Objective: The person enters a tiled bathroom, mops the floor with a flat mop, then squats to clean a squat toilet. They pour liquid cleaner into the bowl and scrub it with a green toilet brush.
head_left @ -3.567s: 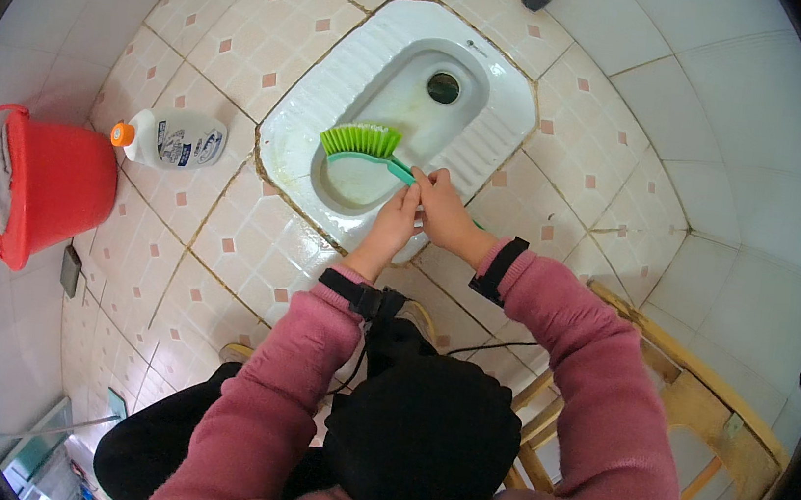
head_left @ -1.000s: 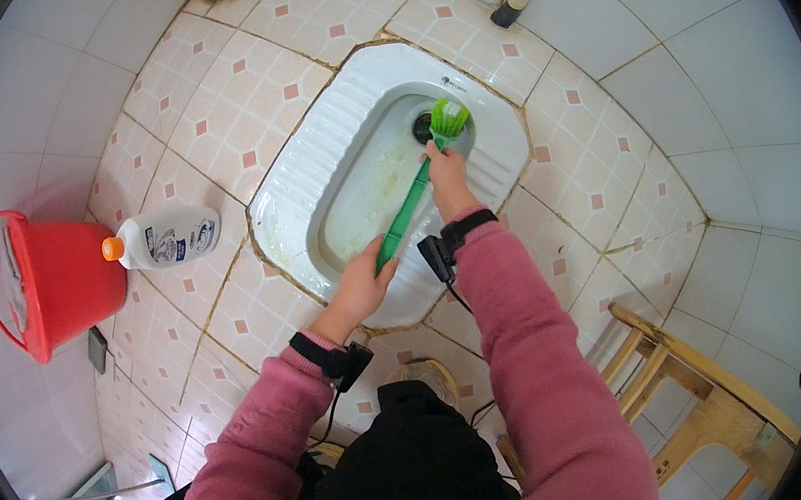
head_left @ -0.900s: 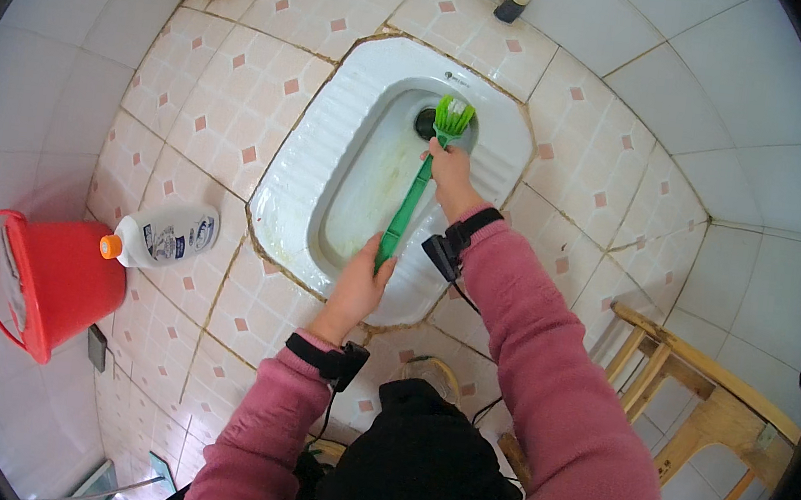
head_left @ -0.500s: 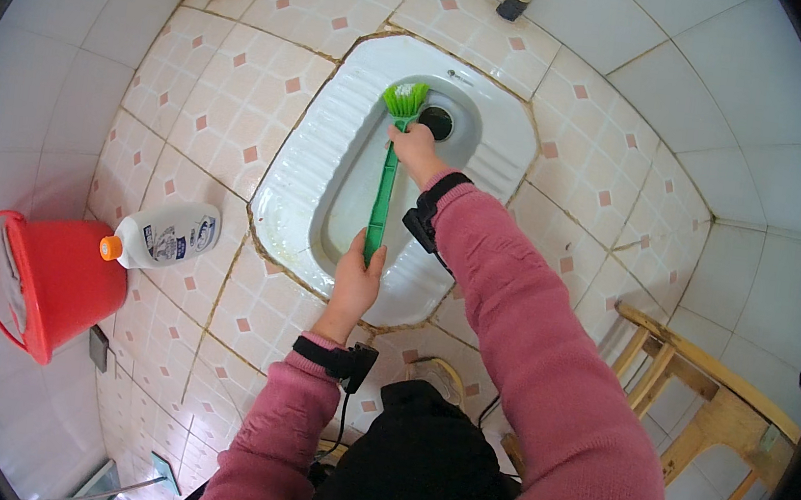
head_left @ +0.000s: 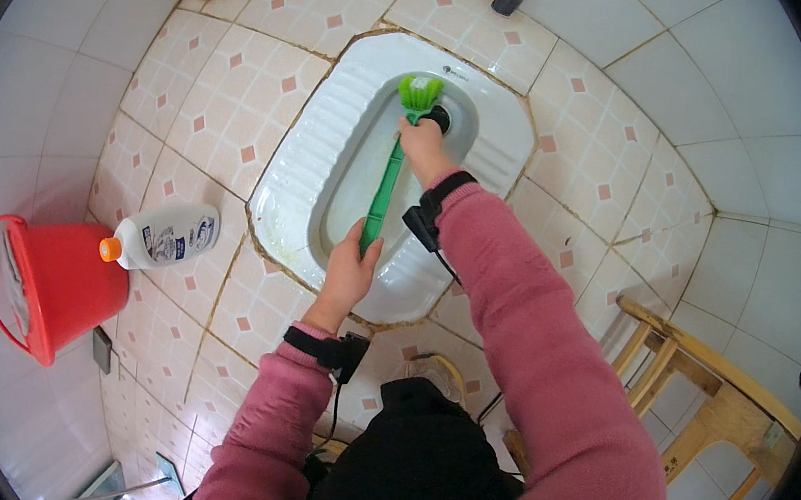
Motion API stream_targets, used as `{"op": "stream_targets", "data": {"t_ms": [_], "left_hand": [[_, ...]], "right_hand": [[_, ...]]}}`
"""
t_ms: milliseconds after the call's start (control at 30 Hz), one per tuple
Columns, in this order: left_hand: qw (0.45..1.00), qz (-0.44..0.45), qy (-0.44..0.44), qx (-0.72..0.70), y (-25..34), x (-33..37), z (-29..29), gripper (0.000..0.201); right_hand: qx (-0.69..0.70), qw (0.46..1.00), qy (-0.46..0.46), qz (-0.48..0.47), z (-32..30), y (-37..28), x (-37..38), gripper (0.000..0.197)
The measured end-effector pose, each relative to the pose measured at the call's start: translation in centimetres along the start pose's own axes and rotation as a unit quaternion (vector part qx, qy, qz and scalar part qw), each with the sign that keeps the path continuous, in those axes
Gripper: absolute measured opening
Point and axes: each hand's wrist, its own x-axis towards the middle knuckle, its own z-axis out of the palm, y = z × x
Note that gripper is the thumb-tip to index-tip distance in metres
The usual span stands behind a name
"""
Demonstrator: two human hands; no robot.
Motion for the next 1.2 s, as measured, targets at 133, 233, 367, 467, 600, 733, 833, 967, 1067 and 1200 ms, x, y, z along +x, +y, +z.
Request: {"op": "stream_targets", "data": {"t_ms": [133, 233, 367, 467, 600, 733, 833, 967, 1067, 1200], "left_hand": [[0.998, -0.030, 0.031, -0.044, -0.2, -0.7, 1.1, 0.043], [0.999, -0.018, 0.043, -0.021, 0.3, -0.7, 1.7, 0.042], [0.999, 0.003, 0.038, -0.001, 1.6, -0.4, 1.8, 0.042], [1.000, 0.023, 0.014, 0.004, 2.2, -0.8, 1.4, 0.043], [0.996, 0.066, 0.011, 0.059, 2.1, -1.4, 0.6, 0.043], [0.988, 0.092, -0.015, 0.123, 1.3, -1.5, -0.7, 0.043], [0.984, 0.106, 0.004, 0.145, 0.7, -1.0, -1.0, 0.043], [0.996, 0.046, 0.029, 0.075, 0.5, 0.1, 0.4, 0.042], [0.997, 0.015, 0.041, 0.058, 0.7, -0.1, 1.4, 0.041], [0.997, 0.034, 0.044, 0.046, 1.5, -1.0, 1.8, 0.040]], "right_hand": [[-0.122, 0.991, -0.043, -0.026, 0.9, 0.9, 1.1, 0.046], [-0.097, 0.993, -0.073, -0.015, -1.6, 1.1, -0.8, 0.054], [-0.081, 0.993, -0.061, -0.059, -8.0, 0.1, -6.9, 0.048], [-0.001, 0.994, -0.101, -0.032, -11.8, -0.5, -11.8, 0.036], [0.037, 0.992, -0.117, 0.009, -13.9, -0.4, -15.0, 0.028], [0.062, 0.989, -0.130, 0.029, -14.1, 0.1, -16.3, 0.026], [0.077, 0.987, -0.138, 0.033, -13.7, 0.3, -16.6, 0.025], [0.097, 0.986, -0.132, 0.035, -13.7, 0.5, -16.9, 0.025], [0.116, 0.986, -0.117, 0.034, -14.5, 0.6, -17.3, 0.025], [0.111, 0.989, -0.092, 0.029, -15.5, 0.6, -17.9, 0.024]]}}
